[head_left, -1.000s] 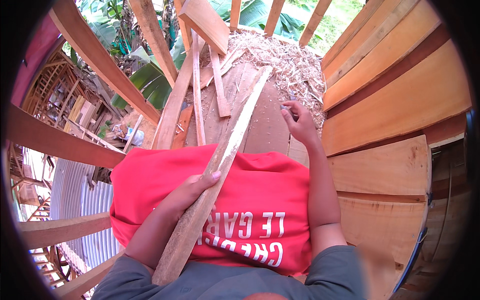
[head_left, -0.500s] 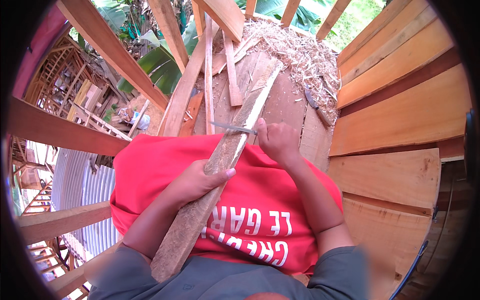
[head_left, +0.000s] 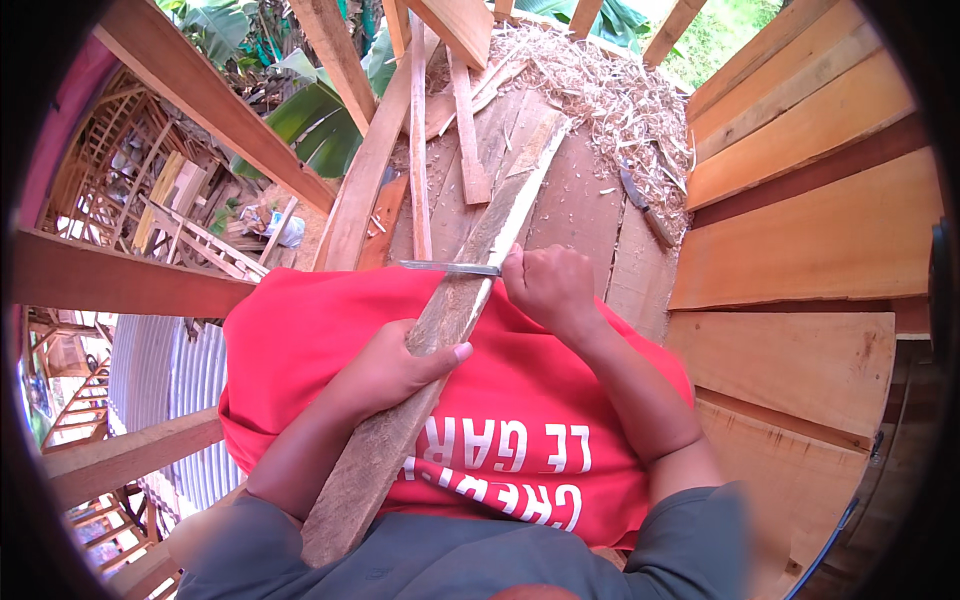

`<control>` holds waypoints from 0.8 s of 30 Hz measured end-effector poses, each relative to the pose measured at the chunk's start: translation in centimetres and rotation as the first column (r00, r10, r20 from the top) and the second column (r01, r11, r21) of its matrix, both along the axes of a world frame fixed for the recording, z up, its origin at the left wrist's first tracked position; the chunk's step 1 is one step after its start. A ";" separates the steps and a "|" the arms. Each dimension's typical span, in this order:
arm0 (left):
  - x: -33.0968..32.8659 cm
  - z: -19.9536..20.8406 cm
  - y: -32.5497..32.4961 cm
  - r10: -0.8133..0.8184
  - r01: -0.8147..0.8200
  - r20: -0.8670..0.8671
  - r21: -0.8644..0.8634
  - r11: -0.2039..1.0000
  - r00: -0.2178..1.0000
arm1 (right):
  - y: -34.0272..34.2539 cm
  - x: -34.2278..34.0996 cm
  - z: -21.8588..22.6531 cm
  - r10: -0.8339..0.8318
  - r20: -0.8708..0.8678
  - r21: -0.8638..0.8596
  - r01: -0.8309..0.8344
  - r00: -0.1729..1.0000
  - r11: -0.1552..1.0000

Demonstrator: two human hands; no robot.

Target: The person sits on the ground holding a long wooden plank against their lap. They use a knife to shave thin strips of wood from the plank's surface, repeatedly scraping along the grain to create a pile of wood shavings on the floor.

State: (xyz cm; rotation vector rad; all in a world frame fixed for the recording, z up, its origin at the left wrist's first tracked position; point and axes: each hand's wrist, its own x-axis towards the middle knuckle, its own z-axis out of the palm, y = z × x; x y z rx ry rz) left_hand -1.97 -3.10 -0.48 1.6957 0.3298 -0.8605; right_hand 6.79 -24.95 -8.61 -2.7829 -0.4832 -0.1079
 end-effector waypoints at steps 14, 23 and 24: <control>0.0 1.2 -0.2 0.005 -0.006 -0.069 -0.018 1.000 0.998 | -3.4 3.3 -1.5 -0.296 -0.027 -0.054 0.294 0.955 0.954; 0.1 1.0 -0.3 0.007 -0.007 -0.048 -0.007 1.000 0.999 | -1.9 1.6 -1.7 -0.252 -0.009 0.011 0.252 0.968 0.968; 0.2 0.8 -0.2 0.005 -0.006 -0.047 -0.010 1.000 0.999 | -0.5 0.5 -0.1 -0.177 -0.122 -0.024 0.175 0.977 0.984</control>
